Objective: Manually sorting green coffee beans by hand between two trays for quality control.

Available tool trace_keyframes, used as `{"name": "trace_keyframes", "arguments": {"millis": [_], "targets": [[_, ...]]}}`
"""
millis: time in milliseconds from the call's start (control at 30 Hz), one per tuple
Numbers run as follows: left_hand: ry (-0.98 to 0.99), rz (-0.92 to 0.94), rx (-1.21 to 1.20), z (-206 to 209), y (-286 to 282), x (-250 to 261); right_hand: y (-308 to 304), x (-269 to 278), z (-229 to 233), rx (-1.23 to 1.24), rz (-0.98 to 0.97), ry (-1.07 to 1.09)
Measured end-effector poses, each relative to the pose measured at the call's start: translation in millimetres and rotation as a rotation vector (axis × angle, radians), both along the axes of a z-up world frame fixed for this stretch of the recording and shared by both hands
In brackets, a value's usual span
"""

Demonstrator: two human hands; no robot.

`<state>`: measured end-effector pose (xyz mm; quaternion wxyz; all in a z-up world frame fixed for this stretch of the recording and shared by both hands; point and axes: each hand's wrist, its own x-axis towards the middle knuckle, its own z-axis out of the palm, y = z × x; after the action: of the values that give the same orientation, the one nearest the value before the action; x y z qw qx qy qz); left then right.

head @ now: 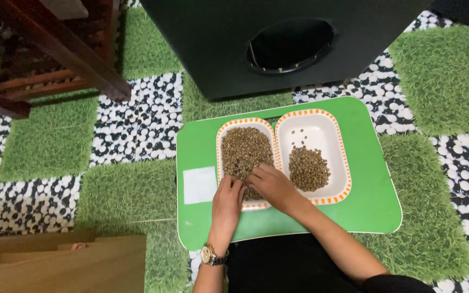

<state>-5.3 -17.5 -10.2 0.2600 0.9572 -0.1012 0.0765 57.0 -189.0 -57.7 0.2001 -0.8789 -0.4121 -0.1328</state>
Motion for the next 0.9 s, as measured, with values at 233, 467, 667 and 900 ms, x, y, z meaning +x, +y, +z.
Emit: {"name": "trace_keyframes", "arguments": {"millis": [233, 467, 667, 900], "targets": [[-0.058, 0.063, -0.127, -2, -7, -2, -2, -3, 10, 0.126, 0.018, 0.121], [-0.028, 0.065, -0.152, -11, -6, -2, -16, -5, 20, 0.22, -0.031, 0.246], [-0.002, 0.065, -0.261, -3, -14, -1, -48, -9, 38, 0.298, -0.172, 0.259], [-0.016, -0.027, -0.292, -10, -48, 13, -90, -15, 45, 0.394, -0.322, 0.272]]}}
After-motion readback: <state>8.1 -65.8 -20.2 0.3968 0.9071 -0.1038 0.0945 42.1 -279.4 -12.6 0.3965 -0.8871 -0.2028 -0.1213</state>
